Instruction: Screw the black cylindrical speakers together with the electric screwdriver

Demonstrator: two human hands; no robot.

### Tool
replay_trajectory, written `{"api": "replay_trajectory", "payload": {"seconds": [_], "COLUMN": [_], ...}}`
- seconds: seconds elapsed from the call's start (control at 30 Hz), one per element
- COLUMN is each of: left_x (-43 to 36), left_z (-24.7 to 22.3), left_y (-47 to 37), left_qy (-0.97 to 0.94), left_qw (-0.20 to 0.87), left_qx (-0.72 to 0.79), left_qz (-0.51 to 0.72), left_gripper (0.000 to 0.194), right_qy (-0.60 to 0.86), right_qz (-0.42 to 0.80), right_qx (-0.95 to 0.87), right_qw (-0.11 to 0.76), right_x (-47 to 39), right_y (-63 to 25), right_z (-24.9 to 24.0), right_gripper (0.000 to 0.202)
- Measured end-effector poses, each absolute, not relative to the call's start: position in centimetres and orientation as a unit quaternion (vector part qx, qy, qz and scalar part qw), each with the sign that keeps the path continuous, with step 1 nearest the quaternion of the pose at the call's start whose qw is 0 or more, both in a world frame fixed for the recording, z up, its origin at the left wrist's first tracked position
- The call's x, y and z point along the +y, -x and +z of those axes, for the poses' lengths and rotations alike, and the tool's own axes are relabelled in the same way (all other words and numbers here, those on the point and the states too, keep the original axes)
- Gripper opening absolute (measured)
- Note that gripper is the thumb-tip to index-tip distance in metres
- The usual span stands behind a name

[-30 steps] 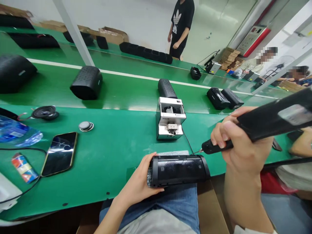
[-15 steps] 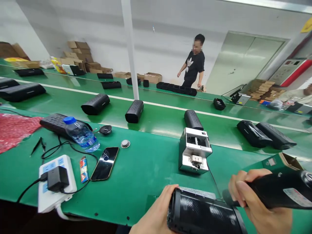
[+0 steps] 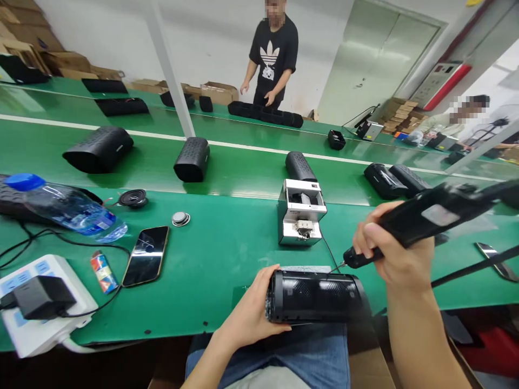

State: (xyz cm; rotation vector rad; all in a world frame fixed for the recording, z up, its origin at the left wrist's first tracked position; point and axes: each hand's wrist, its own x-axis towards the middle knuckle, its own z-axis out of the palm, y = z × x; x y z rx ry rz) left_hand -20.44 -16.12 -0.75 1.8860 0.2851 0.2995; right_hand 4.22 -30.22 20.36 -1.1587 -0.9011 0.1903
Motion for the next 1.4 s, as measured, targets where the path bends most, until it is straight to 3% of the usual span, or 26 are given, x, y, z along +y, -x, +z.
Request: {"api": "replay_trajectory", "payload": {"seconds": [0.13, 0.27, 0.47, 0.93, 1.2, 1.3, 1.4], "left_x": [-16.2, -16.2, -16.3, -16.3, -16.3, -16.3, -16.3], "left_z": [-1.1, -1.0, -0.7, -0.2, -0.5, -0.6, -0.6], "left_y": [20.5, 20.5, 20.4, 20.5, 20.7, 20.8, 20.8], "left_qy": [-0.808, -0.807, -0.807, -0.82, -0.819, -0.813, -0.809], "left_qw": [0.561, 0.562, 0.56, 0.541, 0.542, 0.55, 0.557], "left_qx": [0.122, 0.125, 0.126, 0.13, 0.137, 0.145, 0.152], "left_qz": [0.13, 0.132, 0.136, 0.136, 0.129, 0.122, 0.112], "left_gripper": [0.129, 0.126, 0.127, 0.124, 0.127, 0.13, 0.129], "right_qy": [0.474, 0.454, 0.52, 0.517, 0.496, 0.445, 0.358], "right_qz": [-0.034, -0.097, -0.107, -0.091, -0.08, -0.144, -0.284], "right_qx": [-0.409, -0.428, -0.387, -0.375, -0.378, -0.365, -0.34], "right_qw": [0.779, 0.776, 0.754, 0.764, 0.777, 0.805, 0.822], "right_x": [-28.1, -23.8, -20.0, -20.3, -23.5, -24.1, -23.0], "right_y": [-3.9, -4.1, -5.2, -6.3, -6.0, -6.2, -7.7], "right_z": [23.5, 23.1, 20.8, 20.3, 23.0, 24.7, 25.1], "right_gripper": [0.025, 0.02, 0.018, 0.019, 0.019, 0.019, 0.018]}}
